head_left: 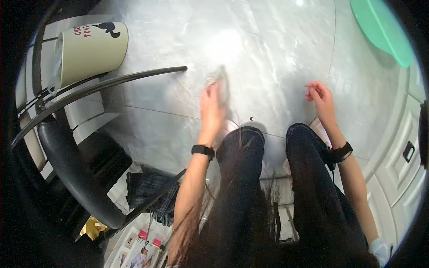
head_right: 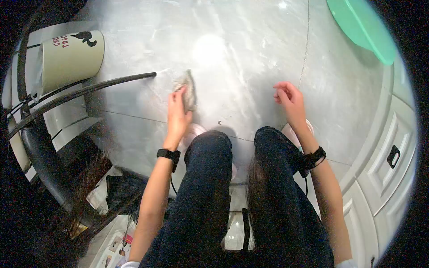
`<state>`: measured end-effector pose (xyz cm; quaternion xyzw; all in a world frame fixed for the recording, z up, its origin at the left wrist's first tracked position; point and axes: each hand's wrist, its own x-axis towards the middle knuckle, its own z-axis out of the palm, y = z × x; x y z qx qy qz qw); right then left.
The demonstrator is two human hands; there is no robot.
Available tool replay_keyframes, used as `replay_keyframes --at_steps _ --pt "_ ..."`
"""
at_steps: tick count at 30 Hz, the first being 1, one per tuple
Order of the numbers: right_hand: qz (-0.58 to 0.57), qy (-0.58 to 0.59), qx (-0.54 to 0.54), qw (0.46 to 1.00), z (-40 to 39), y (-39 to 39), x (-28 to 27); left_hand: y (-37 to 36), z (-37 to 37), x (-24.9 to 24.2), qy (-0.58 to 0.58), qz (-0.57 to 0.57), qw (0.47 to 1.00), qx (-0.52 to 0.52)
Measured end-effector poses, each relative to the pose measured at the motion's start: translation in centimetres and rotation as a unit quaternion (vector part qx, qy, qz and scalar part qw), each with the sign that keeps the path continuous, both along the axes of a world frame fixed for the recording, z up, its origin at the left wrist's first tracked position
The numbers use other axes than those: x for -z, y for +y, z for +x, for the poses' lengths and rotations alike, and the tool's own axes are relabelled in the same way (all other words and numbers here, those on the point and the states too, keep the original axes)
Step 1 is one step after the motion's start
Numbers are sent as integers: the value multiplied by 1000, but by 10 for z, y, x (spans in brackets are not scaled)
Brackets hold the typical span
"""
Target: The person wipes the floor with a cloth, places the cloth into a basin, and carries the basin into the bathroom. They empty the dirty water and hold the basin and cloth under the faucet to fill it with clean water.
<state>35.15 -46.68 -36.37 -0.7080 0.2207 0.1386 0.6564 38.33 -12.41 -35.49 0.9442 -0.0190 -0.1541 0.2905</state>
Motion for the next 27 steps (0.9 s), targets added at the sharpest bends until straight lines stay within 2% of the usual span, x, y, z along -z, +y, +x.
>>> replay_keyframes --at_steps 3,5,8,11,12,15,17,20,23,24,27 --pt "13 -5 -7 1000 1 1 1 -41 -8 -3 3 -24 996 83" --pt "6 -1 -6 1000 2 3 -2 -60 -12 -5 46 -46 990 128" --pt "-6 -4 -12 1000 0 0 5 -78 -17 -7 69 -72 981 168" --pt "-11 -19 -3 1000 4 1 -5 -78 -16 -3 77 -191 964 169" --pt "-22 -10 9 1000 5 3 -11 -78 -14 -5 84 -176 970 145" --pt "-14 -26 -52 998 9 11 -25 -81 -1 -18 57 -180 979 82" --pt "43 -15 -91 995 12 27 -44 -92 9 -41 53 -220 971 71" --pt "97 -79 -111 986 0 43 -56 -116 3 -64 30 -251 964 81" --pt "121 -122 -77 982 -9 51 -80 -130 -14 -83 4 -277 955 105" --pt "184 -89 -49 978 -15 50 -84 -135 -21 -90 2 -291 950 114" --pt "219 -95 -25 971 -37 41 -94 -149 -43 -110 21 -292 941 167"
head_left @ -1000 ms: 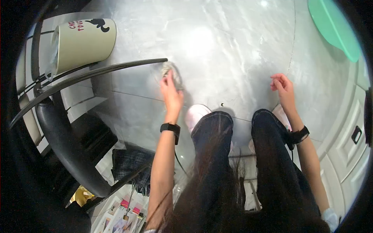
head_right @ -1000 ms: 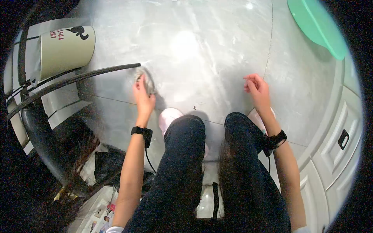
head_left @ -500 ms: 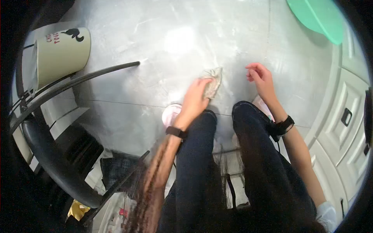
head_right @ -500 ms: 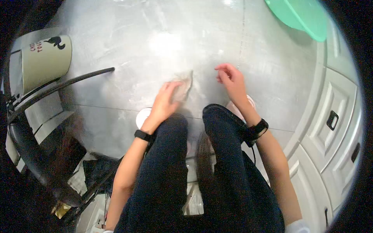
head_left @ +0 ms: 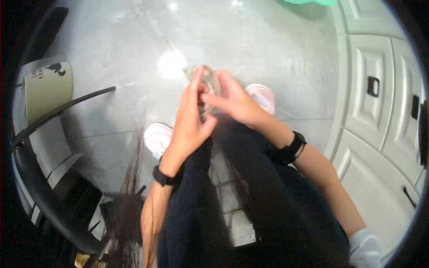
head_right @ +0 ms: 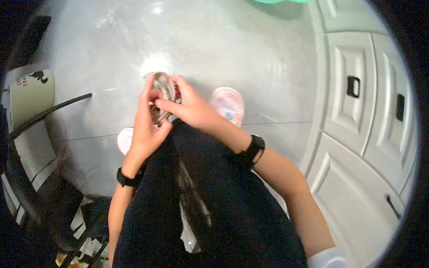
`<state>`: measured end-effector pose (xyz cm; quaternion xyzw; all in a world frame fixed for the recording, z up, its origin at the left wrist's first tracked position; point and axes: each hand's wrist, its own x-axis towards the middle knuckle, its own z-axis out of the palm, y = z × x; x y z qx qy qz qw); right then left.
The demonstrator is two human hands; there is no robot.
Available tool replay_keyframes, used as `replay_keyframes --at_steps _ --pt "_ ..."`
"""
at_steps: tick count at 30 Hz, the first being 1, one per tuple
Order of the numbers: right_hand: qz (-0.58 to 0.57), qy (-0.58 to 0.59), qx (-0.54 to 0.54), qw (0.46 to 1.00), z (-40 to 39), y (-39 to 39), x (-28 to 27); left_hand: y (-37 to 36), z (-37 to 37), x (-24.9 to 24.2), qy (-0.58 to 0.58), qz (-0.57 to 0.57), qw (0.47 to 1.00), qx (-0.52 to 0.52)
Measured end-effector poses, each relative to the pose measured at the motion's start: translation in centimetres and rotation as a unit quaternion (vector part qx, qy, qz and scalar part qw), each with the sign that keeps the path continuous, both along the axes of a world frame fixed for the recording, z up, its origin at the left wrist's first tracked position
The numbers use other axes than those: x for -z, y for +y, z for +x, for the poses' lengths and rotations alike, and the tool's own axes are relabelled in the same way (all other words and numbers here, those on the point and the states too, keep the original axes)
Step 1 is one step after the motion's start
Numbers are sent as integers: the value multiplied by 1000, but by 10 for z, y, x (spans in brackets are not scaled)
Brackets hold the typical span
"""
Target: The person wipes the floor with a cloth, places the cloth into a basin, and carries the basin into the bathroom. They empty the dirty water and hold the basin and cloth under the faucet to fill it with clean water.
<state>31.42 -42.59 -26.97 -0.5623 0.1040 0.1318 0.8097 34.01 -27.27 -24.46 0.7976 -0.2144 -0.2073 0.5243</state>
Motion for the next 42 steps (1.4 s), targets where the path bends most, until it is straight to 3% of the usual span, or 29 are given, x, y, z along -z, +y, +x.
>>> replay_keyframes --at_steps 1,2,4,5,8,9,10,11,15,18,21,23,26,27,30,33,34,36,39,42 --pt "54 11 29 998 -6 -5 2 -5 -8 -9 5 -19 1000 7" --pt "21 1 53 998 -14 -17 1 -8 -17 -18 11 -36 999 12" --pt "-39 -19 98 994 -22 -33 -5 5 -19 -32 -114 -4 993 22" --pt "-74 56 106 990 -31 -48 -22 22 -18 -35 -155 14 988 7" --pt "-153 93 222 958 -77 -117 0 70 -22 -52 -126 50 987 -87" --pt "-235 104 277 926 -101 -142 -1 89 -27 -59 -115 73 985 -103" --pt "-247 93 317 911 -127 -171 10 112 -33 -68 -93 93 984 -117" --pt "-302 161 333 879 -153 -198 7 136 -42 -77 -77 110 982 -131" --pt "-272 239 413 836 -248 -275 -6 210 -88 -103 -31 117 966 -227" --pt "-339 267 419 799 -294 -296 -11 236 -130 -125 -1 87 949 -304" --pt "-572 277 329 699 -321 -306 -2 254 -171 -141 36 107 936 -332" --pt "-616 222 324 683 -342 -328 40 280 -194 -129 44 125 935 -329" --pt "-609 201 319 698 -346 -337 67 351 -219 -92 216 154 922 -281" --pt "-598 198 320 708 -336 -338 68 348 -227 -93 203 144 924 -290" --pt "-692 154 269 652 -321 -343 79 329 -238 -84 166 98 930 -314" --pt "-738 193 260 592 -304 -347 84 283 -215 -67 101 105 948 -283" --pt "-739 233 273 570 -301 -345 94 270 -207 -67 127 155 945 -257" --pt "-737 309 289 527 -296 -339 120 209 -186 -66 148 147 941 -267" --pt "-706 304 336 543 -258 -304 135 155 -155 -47 133 154 951 -235" --pt "-715 157 227 642 -198 -234 112 124 -124 -16 119 115 964 -208"
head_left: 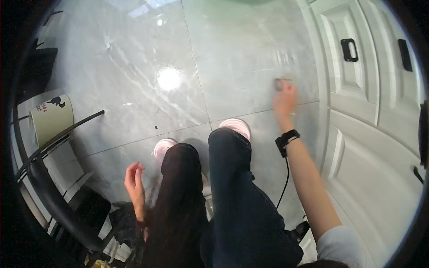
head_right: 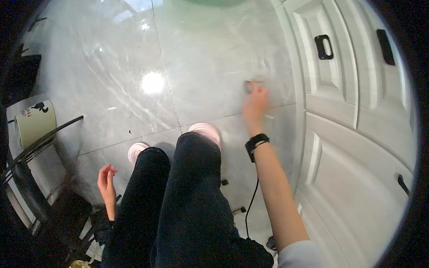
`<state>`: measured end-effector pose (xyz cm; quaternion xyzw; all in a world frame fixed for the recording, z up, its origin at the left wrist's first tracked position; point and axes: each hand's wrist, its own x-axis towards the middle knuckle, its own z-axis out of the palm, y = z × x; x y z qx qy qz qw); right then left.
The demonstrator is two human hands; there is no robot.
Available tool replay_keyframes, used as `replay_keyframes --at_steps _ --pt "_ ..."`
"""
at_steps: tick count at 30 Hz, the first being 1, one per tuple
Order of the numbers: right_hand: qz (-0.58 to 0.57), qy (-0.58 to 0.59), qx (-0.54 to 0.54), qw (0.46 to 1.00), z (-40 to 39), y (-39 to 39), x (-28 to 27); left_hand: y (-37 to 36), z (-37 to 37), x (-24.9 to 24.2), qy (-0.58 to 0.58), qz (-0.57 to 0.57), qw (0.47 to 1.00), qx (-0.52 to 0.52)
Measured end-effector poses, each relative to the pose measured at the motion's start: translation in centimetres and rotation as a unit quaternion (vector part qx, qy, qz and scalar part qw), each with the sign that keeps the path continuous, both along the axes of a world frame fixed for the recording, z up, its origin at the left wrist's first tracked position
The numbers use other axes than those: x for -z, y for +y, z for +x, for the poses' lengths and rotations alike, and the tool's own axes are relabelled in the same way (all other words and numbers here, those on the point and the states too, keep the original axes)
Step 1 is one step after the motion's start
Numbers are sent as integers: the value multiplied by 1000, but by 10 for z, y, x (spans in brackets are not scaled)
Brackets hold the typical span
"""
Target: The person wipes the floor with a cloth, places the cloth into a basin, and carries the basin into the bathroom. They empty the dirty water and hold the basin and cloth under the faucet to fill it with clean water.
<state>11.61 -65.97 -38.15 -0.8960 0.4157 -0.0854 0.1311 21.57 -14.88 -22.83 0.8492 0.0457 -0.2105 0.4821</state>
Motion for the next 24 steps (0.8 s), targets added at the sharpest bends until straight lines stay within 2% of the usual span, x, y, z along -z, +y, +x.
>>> replay_keyframes --at_steps 1,3,4,6,9,12,13,16,19,22,24 --pt "32 -36 -53 997 18 25 3 -6 10 12 -5 14 1000 14" --pt "85 -15 -137 987 52 85 6 -23 30 33 -14 37 998 51" --pt "198 -47 -113 973 65 114 15 -41 39 36 -16 44 996 72" --pt "118 -44 -347 929 78 162 4 -69 48 46 -14 30 993 110" --pt "174 -11 -442 880 85 189 -4 -97 62 59 -17 -16 988 151" --pt "244 -89 -352 899 80 147 -19 -106 63 58 -7 -27 984 177" --pt "214 -111 -315 918 75 124 -22 -105 62 58 -2 -21 984 179" --pt "166 -77 -106 977 50 59 -24 -94 55 59 2 -7 983 182" --pt "-11 12 -259 966 16 60 -7 -87 46 65 17 -15 988 154" --pt "5 19 -361 932 9 63 5 -90 41 66 23 -20 989 143" --pt "28 44 -238 970 29 40 3 -93 39 67 27 -26 989 140"
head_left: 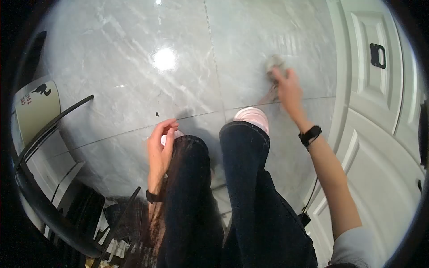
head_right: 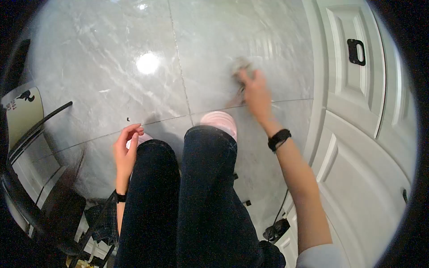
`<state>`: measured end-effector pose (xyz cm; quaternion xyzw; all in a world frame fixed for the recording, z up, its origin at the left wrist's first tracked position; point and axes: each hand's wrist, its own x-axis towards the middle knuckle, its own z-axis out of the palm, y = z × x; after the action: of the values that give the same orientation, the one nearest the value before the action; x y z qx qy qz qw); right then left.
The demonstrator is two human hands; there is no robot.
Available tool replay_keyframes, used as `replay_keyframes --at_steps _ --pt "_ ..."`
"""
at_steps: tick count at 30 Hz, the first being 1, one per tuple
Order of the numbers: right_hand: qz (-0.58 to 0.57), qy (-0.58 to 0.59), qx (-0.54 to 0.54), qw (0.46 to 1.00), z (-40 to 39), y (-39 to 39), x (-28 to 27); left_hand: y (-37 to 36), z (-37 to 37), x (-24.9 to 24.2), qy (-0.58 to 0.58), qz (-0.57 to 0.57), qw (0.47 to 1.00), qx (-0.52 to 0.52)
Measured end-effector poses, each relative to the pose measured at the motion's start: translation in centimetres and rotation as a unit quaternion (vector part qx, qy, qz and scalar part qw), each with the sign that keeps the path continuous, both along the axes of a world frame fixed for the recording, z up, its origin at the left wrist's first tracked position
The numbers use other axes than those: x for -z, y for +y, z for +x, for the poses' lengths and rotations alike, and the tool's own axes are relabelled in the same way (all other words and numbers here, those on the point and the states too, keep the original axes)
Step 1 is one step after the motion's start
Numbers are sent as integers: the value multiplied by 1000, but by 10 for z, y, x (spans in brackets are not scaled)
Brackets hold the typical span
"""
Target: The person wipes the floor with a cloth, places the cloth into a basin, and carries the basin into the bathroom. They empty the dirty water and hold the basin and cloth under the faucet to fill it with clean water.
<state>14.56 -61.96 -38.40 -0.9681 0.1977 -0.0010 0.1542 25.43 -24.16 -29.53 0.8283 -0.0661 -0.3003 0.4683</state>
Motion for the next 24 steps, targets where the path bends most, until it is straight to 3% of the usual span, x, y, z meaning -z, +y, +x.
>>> replay_keyframes --at_steps 1,4,7,10,13,16,19,24 --pt "5 15 63 998 9 -6 -1 -1 1 3 0 -5 1000 -7" --pt "-42 39 -70 996 -2 17 -9 -2 -2 5 13 -15 1000 -16" --pt "-15 7 -124 992 -4 12 -13 -9 4 9 1 -21 1000 -12" --pt "17 -7 20 1000 10 7 -11 -6 0 5 -1 -24 1000 -8" --pt "-31 3 -91 995 -3 24 -6 -7 2 4 -5 -37 999 -14" --pt "-29 90 -43 995 12 -8 -12 -5 -2 9 8 -46 998 -31" --pt "-50 -2 33 998 15 -14 -1 -8 0 0 29 -35 998 -50" --pt "57 73 -141 986 -22 -10 -26 0 -4 9 9 -35 998 -42"
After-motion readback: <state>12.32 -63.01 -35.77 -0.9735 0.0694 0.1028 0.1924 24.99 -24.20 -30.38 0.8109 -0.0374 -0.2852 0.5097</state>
